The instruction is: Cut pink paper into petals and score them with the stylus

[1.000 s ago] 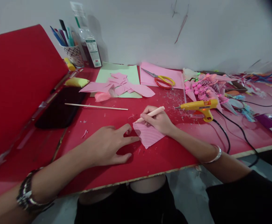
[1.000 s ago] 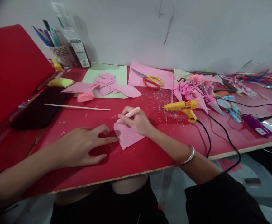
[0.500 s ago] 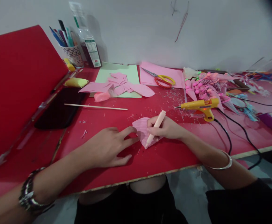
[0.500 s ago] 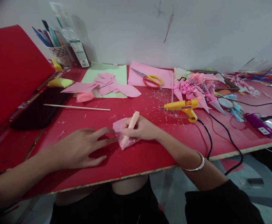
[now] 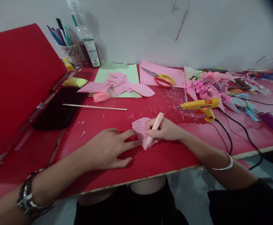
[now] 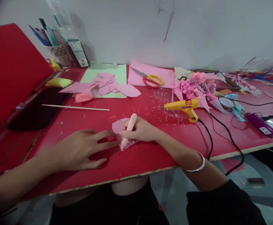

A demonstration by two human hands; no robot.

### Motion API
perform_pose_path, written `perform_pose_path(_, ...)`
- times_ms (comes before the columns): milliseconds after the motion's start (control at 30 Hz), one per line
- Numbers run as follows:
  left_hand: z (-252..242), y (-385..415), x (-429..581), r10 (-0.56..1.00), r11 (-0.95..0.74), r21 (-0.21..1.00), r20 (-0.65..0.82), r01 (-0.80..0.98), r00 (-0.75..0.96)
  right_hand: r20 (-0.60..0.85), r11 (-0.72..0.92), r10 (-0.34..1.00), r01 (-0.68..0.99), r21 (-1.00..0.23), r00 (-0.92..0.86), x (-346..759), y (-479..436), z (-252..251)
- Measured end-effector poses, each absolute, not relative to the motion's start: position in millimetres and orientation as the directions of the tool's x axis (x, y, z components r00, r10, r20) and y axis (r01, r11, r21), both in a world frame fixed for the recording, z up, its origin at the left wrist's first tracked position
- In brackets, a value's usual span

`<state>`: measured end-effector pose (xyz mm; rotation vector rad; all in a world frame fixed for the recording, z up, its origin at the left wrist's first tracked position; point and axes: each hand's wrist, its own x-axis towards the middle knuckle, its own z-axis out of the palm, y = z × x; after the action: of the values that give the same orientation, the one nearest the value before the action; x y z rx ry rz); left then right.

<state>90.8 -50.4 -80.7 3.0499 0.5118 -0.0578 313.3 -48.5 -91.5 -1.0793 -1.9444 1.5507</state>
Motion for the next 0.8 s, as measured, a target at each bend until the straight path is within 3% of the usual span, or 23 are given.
perform_pose_path(800,-80.4,-50.4,91.1,0.338,-0.934,0.087,-0.092,0.345,0.937,0.021,0.168,0.919,0.342,-0.925,-0.394,317.2,-40.8,-97.6)
